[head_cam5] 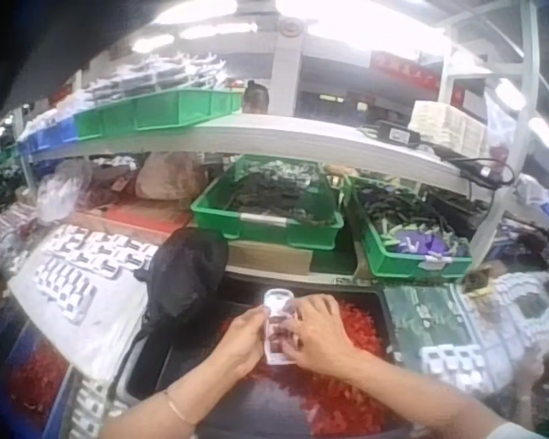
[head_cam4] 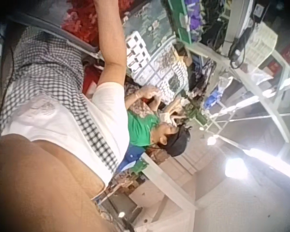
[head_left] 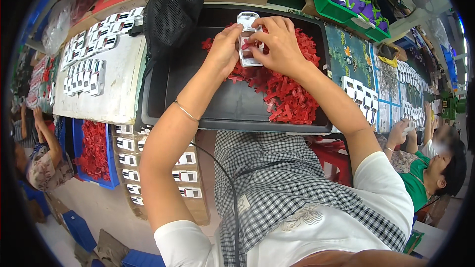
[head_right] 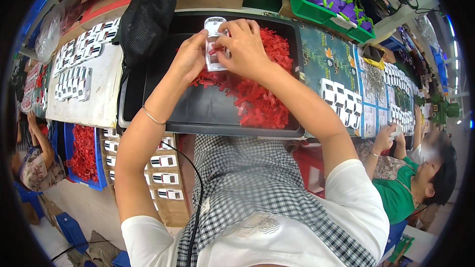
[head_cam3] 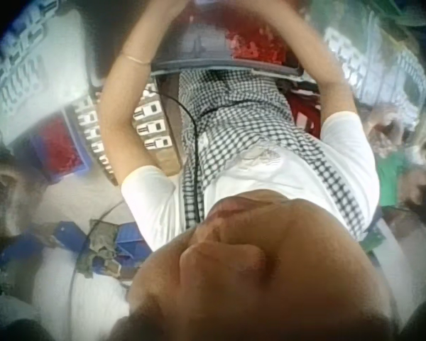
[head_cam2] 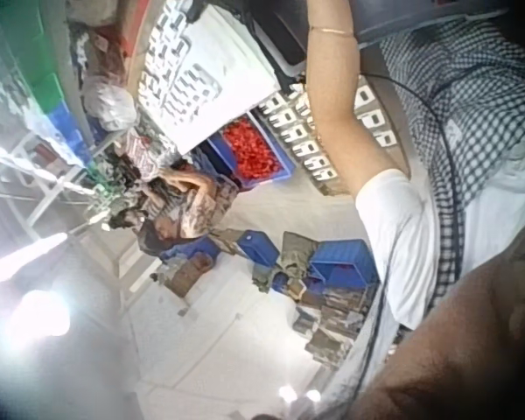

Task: The person assembles toy cars by picking up toy car bodies, inserting plastic parts into them by hand, and placing the assembled car bodies onto a tray.

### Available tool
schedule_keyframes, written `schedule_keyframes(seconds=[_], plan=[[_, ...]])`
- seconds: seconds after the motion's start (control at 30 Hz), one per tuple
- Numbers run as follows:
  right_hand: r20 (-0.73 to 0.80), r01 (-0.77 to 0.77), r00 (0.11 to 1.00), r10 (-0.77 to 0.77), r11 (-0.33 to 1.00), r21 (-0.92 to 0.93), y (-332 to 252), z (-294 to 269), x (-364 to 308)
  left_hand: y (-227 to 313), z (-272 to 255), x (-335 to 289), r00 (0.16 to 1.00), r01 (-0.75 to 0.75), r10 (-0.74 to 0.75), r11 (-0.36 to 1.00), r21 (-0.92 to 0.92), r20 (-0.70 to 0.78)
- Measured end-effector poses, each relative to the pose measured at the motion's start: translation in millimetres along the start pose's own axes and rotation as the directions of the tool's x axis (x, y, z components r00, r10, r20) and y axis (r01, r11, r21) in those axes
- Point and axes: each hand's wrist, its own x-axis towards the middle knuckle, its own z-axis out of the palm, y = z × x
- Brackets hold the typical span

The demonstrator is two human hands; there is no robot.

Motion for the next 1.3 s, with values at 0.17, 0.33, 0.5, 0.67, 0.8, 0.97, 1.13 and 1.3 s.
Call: schedule_keyframes(seconds=[0.17, 0.33, 0.5, 0.67, 0.8, 0.97, 1.13, 1.3], plan=[[-0.033, 0.028, 0.999, -0.03, 0.997, -0.072, 1.2, 2.1, 2.7, 3.5, 2.6, -4.4, 0.999, -0.029, 0.029, 1.0, -0.006, 0.037], [-0.144, -0.028, 0.989, 0.014, 0.995, -0.092, 2.1, 0.0, 5.6, -0.9, 5.7, -3.6, 0.995, -0.074, 0.076, 0.996, -0.039, 0.059], [-0.151, -0.046, 0.988, 0.038, 0.998, -0.05, 4.4, 5.0, 2.0, -2.7, 8.1, -7.8, 0.996, -0.075, 0.075, 0.997, -0.004, 0.048], [-0.141, -0.061, 0.988, 0.063, 0.998, 0.02, 4.8, 9.5, 1.5, -7.2, 5.6, -6.2, 0.996, -0.074, 0.075, 0.997, -0.013, 0.038], [-0.196, -0.095, 0.976, 0.094, 0.995, 0.006, 7.8, 8.0, 3.9, -9.5, 8.3, -5.3, 0.995, -0.094, 0.095, 0.995, -0.015, 0.036], [-0.187, -0.114, 0.976, 0.114, 0.993, 0.012, 7.1, 9.0, 3.2, -11.1, 7.3, -4.6, 0.992, -0.122, 0.122, 0.993, 0.006, 0.027], [-0.153, -0.162, 0.975, 0.158, 0.987, -0.009, 7.7, 6.1, 2.5, -11.4, 10.9, -7.6, 0.993, -0.118, 0.118, 0.992, 0.032, 0.025], [-0.176, -0.221, 0.958, 0.228, 0.974, 0.056, 2.8, 5.6, 4.6, -10.0, 11.2, -8.1, 0.985, -0.173, 0.172, 0.973, 0.154, 0.017]])
